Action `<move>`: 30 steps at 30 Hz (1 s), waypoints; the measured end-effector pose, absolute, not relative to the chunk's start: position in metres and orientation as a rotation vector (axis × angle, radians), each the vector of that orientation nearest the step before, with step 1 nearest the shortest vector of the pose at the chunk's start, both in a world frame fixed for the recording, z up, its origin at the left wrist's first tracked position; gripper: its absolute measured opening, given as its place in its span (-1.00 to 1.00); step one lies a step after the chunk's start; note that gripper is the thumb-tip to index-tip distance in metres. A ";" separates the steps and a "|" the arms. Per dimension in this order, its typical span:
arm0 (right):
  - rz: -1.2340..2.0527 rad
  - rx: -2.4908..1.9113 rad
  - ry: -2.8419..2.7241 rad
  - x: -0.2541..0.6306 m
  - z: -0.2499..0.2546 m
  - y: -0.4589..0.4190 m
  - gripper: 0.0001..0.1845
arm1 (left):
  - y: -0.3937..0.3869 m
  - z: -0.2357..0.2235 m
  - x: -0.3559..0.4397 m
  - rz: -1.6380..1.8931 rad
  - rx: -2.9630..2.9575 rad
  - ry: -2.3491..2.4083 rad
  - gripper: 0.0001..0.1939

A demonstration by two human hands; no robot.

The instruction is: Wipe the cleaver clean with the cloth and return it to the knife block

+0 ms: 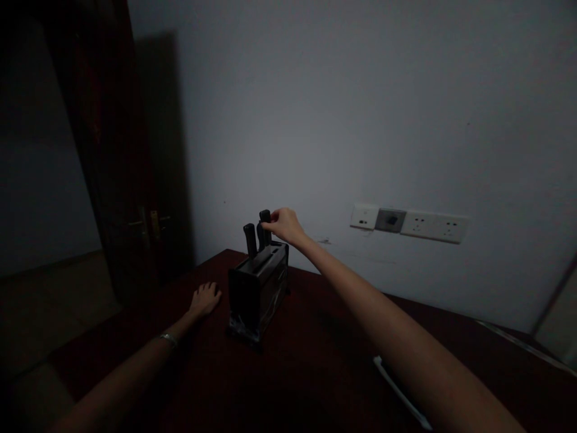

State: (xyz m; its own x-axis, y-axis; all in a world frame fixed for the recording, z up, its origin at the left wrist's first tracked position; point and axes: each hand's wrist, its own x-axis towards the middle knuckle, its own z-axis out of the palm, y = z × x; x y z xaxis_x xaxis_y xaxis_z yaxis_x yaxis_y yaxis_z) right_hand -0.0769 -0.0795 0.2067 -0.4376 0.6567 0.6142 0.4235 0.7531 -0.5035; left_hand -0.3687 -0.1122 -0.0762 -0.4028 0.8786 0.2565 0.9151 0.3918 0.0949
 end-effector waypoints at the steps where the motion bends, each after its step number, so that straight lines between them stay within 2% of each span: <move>1: 0.354 -0.817 -2.109 -0.076 0.203 -0.080 -0.78 | -0.112 -0.077 -0.369 -0.332 -1.611 -2.477 -0.53; 20: 0.394 -0.840 -2.131 -0.072 0.168 -0.081 -0.78 | -0.118 -0.069 -0.364 -0.347 -1.623 -2.495 -0.53; 30: 0.040 -0.836 -2.246 -0.071 0.171 -0.089 -0.71 | -0.118 -0.072 -0.365 -0.371 -1.629 -2.457 -0.55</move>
State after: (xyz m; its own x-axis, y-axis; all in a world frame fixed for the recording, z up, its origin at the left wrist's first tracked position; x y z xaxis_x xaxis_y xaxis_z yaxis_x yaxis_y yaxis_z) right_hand -0.0707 -0.0888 0.1712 -0.5240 0.5787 0.6250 0.5559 0.7883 -0.2639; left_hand -0.3649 -0.1176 -0.0722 -0.3890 0.8789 0.2761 0.9212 0.3725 0.1123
